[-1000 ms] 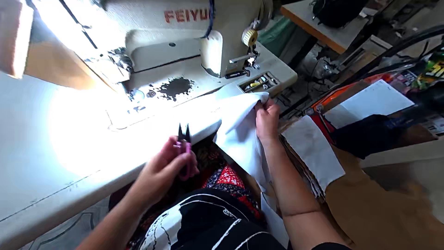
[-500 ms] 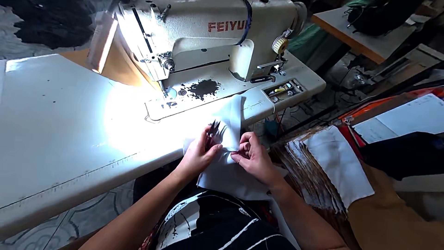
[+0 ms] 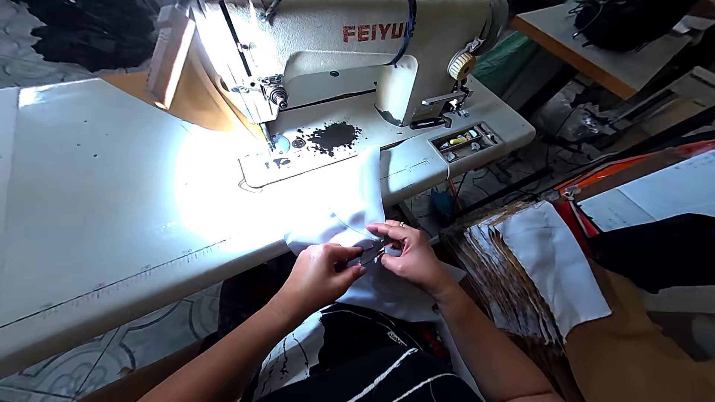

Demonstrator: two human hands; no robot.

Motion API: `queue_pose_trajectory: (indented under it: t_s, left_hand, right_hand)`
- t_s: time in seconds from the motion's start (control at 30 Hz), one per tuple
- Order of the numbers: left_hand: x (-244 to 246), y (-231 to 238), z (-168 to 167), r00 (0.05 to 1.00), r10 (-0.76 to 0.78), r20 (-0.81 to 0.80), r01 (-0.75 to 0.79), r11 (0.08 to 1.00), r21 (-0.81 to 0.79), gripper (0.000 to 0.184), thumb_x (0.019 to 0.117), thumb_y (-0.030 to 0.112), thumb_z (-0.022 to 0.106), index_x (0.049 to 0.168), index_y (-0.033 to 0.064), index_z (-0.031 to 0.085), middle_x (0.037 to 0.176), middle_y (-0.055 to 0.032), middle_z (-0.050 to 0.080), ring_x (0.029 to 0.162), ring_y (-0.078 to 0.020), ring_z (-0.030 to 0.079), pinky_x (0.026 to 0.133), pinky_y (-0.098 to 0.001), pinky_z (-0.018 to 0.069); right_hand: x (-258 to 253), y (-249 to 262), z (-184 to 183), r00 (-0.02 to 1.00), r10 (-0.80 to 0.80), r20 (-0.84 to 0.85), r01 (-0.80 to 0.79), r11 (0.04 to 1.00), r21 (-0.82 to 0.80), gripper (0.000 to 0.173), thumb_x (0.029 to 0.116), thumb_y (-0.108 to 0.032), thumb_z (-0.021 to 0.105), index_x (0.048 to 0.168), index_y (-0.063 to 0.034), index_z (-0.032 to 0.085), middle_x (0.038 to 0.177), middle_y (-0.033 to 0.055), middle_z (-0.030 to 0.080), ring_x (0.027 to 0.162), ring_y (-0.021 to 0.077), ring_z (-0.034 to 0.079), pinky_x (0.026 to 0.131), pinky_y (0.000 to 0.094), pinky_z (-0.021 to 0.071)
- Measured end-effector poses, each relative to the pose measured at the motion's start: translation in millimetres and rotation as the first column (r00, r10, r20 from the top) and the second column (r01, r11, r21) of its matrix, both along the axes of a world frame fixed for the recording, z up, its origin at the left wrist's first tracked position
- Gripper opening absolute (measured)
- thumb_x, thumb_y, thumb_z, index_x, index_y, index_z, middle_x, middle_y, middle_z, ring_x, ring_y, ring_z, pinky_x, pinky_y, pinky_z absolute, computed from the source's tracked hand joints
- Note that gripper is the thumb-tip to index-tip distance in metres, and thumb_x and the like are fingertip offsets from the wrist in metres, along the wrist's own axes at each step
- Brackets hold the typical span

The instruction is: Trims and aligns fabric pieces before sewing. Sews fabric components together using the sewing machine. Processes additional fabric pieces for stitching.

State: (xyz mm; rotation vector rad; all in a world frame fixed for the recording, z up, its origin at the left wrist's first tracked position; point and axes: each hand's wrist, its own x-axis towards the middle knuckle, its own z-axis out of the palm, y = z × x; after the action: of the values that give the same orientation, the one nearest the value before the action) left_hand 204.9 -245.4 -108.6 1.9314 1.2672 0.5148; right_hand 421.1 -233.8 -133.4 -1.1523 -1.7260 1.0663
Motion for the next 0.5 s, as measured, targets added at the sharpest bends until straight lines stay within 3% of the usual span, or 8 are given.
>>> queue_pose_trajectory:
  t_s: [0.1,0.13,0.2,0.27,0.3,0.37,0.43,0.5]
  left_hand:
    - [7.6,2.9,1.9,1.0,0.018,0.014,-0.018,0.999,-0.03,0.031,0.0963,0.027,0.065,0.118,0.0081,0.076,0.098,-0.0068,0.076,0.084,-0.0132,0.068,0.08,-0.0391,0.0541]
    - [9.7,3.5,2.4,0.999,0.024,0.025,-0.023,0.999,-0.031,0.029,0.0973,0.026,0.065,0.117,0.0086,0.077,0.098,-0.0059,0.077,0.085,-0.0115,0.069,0.081,-0.0371,0.0547]
    - [11.4,3.5,2.3,0.998,0.035,0.042,-0.035,0.999,-0.014,0.026,0.098,0.024,0.065,0.116,0.0096,0.078,0.098,-0.0043,0.077,0.084,-0.0085,0.069,0.081,-0.0332,0.0547]
    - [8.3,2.9,-0.5,0.997,0.048,0.061,-0.05,0.998,0.028,0.027,0.0977,0.024,0.064,0.115,0.0099,0.078,0.095,-0.0035,0.077,0.081,-0.0077,0.068,0.077,-0.0317,0.0545]
    - [5.1,2.8,-3.3,0.996,0.055,0.064,-0.059,0.996,0.06,0.028,0.0977,0.026,0.063,0.115,0.01,0.078,0.094,-0.0034,0.076,0.08,-0.008,0.068,0.076,-0.0315,0.0551]
    - [-1.9,3.4,-10.2,0.994,0.085,0.065,-0.093,0.987,0.128,0.033,0.0963,0.031,0.06,0.114,0.0104,0.078,0.089,-0.003,0.074,0.076,-0.009,0.066,0.072,-0.0323,0.0547]
    - [-8.9,4.2,-13.6,0.992,0.114,0.058,-0.122,0.981,0.148,0.036,0.0955,0.034,0.058,0.114,0.0108,0.078,0.089,-0.0038,0.074,0.077,-0.0102,0.066,0.072,-0.0344,0.0545]
    - [-13.0,4.7,-14.0,0.99,0.13,0.055,-0.137,0.977,0.162,0.036,0.0946,0.035,0.058,0.112,0.0118,0.079,0.09,-0.0038,0.074,0.078,-0.0099,0.067,0.073,-0.0349,0.0544]
  right_hand:
    - [-3.2,-1.0,-0.9,1.0,-0.001,0.031,0.0,1.0,0.018,0.047,0.0772,0.005,0.066,0.123,0.0014,0.071,0.12,0.0169,0.07,0.099,0.0117,0.069,0.082,0.0243,0.0578]
    - [-3.2,-1.0,-0.3,0.999,-0.003,0.04,0.003,1.0,0.021,0.048,0.0767,0.004,0.066,0.124,0.0005,0.071,0.12,0.0162,0.07,0.096,0.0094,0.069,0.079,0.0226,0.0574]
    - [-2.5,-0.1,2.3,0.999,-0.005,0.035,0.005,1.0,0.006,0.052,0.0758,0.003,0.065,0.127,-0.0012,0.07,0.119,0.0152,0.069,0.074,0.002,0.061,0.063,0.0167,0.051]
    - [-0.6,1.1,5.0,1.0,0.001,0.006,-0.001,1.0,-0.017,0.054,0.0761,0.003,0.065,0.129,-0.0012,0.068,0.121,0.0153,0.067,0.067,-0.0006,0.058,0.057,0.0143,0.0489]
    - [0.3,2.0,5.8,1.0,-0.004,-0.01,0.004,1.0,-0.017,0.053,0.0764,0.004,0.066,0.129,-0.0005,0.068,0.122,0.0155,0.067,0.068,-0.0002,0.06,0.059,0.0144,0.0508]
    - [2.4,4.9,6.0,1.0,-0.03,-0.006,0.03,0.999,0.032,0.048,0.0786,0.002,0.07,0.127,0.0012,0.069,0.12,0.0152,0.068,0.083,0.0048,0.067,0.072,0.0185,0.0576]
    - [4.3,9.6,3.6,0.997,-0.076,0.023,0.071,0.986,0.148,0.042,0.0804,-0.004,0.074,0.123,0.0011,0.072,0.119,0.0139,0.071,0.107,0.0136,0.067,0.093,0.0293,0.0549]
    - [4.6,15.9,0.6,0.993,-0.114,-0.013,0.114,0.97,0.214,0.04,0.0802,-0.007,0.077,0.12,0.0,0.073,0.117,0.0107,0.072,0.113,0.0141,0.065,0.099,0.0309,0.0533]
